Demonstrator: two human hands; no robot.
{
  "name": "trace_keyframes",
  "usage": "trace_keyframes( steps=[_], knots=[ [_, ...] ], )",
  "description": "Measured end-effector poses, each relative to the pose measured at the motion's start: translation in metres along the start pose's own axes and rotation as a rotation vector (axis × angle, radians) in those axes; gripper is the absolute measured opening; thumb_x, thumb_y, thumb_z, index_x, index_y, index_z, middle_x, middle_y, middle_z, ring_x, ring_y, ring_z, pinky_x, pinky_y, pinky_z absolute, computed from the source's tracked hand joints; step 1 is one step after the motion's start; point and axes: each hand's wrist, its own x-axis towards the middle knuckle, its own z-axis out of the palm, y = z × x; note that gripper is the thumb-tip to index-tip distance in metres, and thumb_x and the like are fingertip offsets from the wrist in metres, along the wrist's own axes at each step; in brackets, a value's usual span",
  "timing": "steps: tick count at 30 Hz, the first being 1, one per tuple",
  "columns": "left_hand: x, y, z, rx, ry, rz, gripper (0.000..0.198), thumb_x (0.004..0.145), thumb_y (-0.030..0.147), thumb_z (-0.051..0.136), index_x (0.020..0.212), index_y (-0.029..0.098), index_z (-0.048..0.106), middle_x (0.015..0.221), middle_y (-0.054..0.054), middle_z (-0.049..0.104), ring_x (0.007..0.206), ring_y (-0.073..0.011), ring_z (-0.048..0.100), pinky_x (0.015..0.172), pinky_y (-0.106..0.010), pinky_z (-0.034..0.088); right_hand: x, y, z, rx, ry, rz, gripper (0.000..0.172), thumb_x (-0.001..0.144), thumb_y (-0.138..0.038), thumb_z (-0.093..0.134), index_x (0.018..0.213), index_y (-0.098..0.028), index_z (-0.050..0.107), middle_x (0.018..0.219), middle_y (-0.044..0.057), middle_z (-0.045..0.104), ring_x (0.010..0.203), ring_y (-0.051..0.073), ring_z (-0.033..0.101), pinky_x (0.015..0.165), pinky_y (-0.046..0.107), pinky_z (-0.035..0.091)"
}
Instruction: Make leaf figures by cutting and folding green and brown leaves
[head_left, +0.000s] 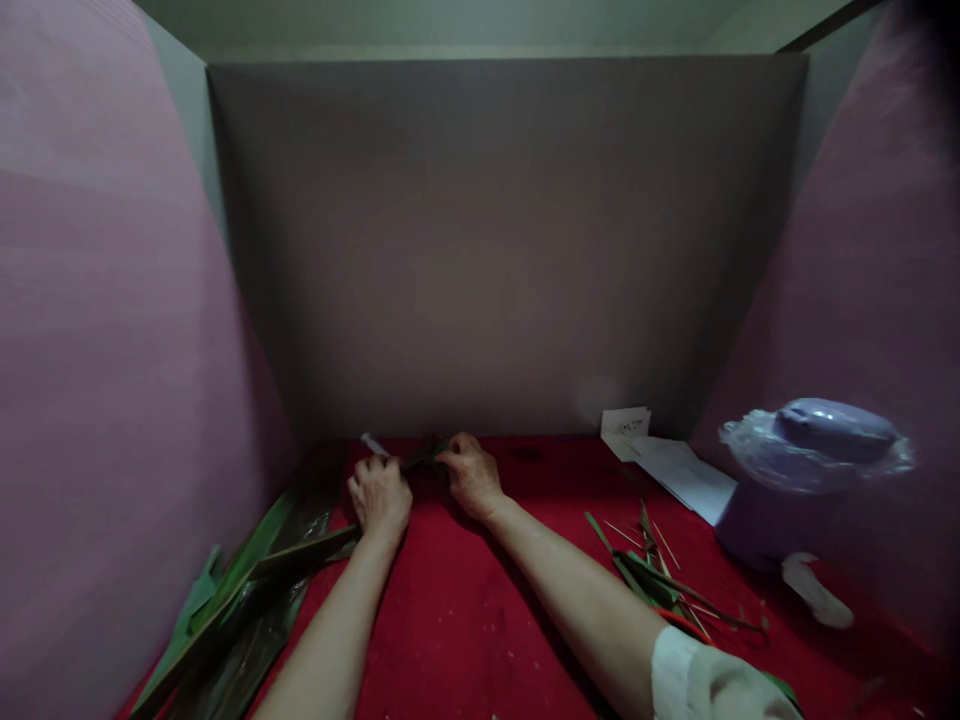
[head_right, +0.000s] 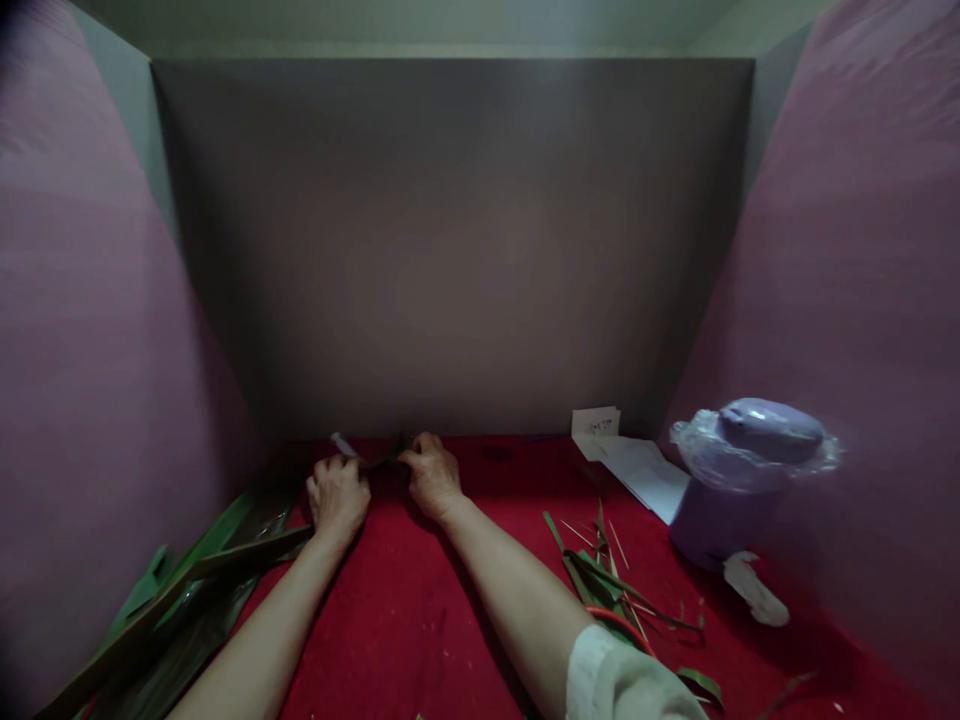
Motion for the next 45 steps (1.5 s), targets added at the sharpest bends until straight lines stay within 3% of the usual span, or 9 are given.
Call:
trace_keyframes(
  steps=[11, 22, 33, 45],
  knots=[
    [-0.001, 0.004, -0.006, -0.096, 0.027, 0.184, 0.023, 0.077, 0.016, 0.048, 0.09, 0.024, 0.066, 0.101, -0.007, 0.063, 0.1, -0.0256, 0.047, 0.083, -0.037, 0.035, 0.001, 0.013, 0.004, -0.058, 0.023, 0.152, 0.04, 0.07, 0.0, 0.05, 0.092, -0.026, 0.069, 0.093, 0.005, 0.058, 0.091, 0.021, 0.052, 0.068, 0.028, 0.039],
    [0.001, 0.002, -0.002, -0.146, 0.024, 0.228, 0.022, 0.077, 0.014, 0.047, 0.087, 0.022, 0.064, 0.094, -0.006, 0.067, 0.1, -0.0266, 0.049, 0.082, -0.038, 0.035, -0.002, -0.002, -0.011, -0.119, -0.015, 0.103, 0.049, 0.065, -0.007, 0.054, 0.11, -0.024, 0.062, 0.108, 0.008, 0.054, 0.1, 0.025, 0.043, 0.08, 0.035, 0.034],
    [0.001, 0.0, -0.001, -0.16, 0.022, 0.198, 0.023, 0.077, 0.014, 0.047, 0.087, 0.022, 0.066, 0.092, -0.006, 0.068, 0.097, -0.0273, 0.05, 0.08, -0.039, 0.034, -0.002, -0.006, -0.013, -0.195, -0.048, 0.062, 0.022, 0.077, -0.021, 0.053, 0.092, -0.023, 0.068, 0.093, 0.008, 0.06, 0.093, 0.024, 0.045, 0.077, 0.035, 0.031],
    [0.003, 0.0, 0.001, -0.163, 0.02, 0.159, 0.023, 0.077, 0.015, 0.047, 0.086, 0.022, 0.067, 0.096, -0.006, 0.068, 0.099, -0.0267, 0.05, 0.081, -0.039, 0.034, -0.003, -0.003, -0.008, -0.274, -0.111, 0.058, 0.018, 0.082, -0.021, 0.051, 0.088, -0.02, 0.068, 0.091, 0.008, 0.06, 0.093, 0.024, 0.047, 0.077, 0.036, 0.033]
  ],
)
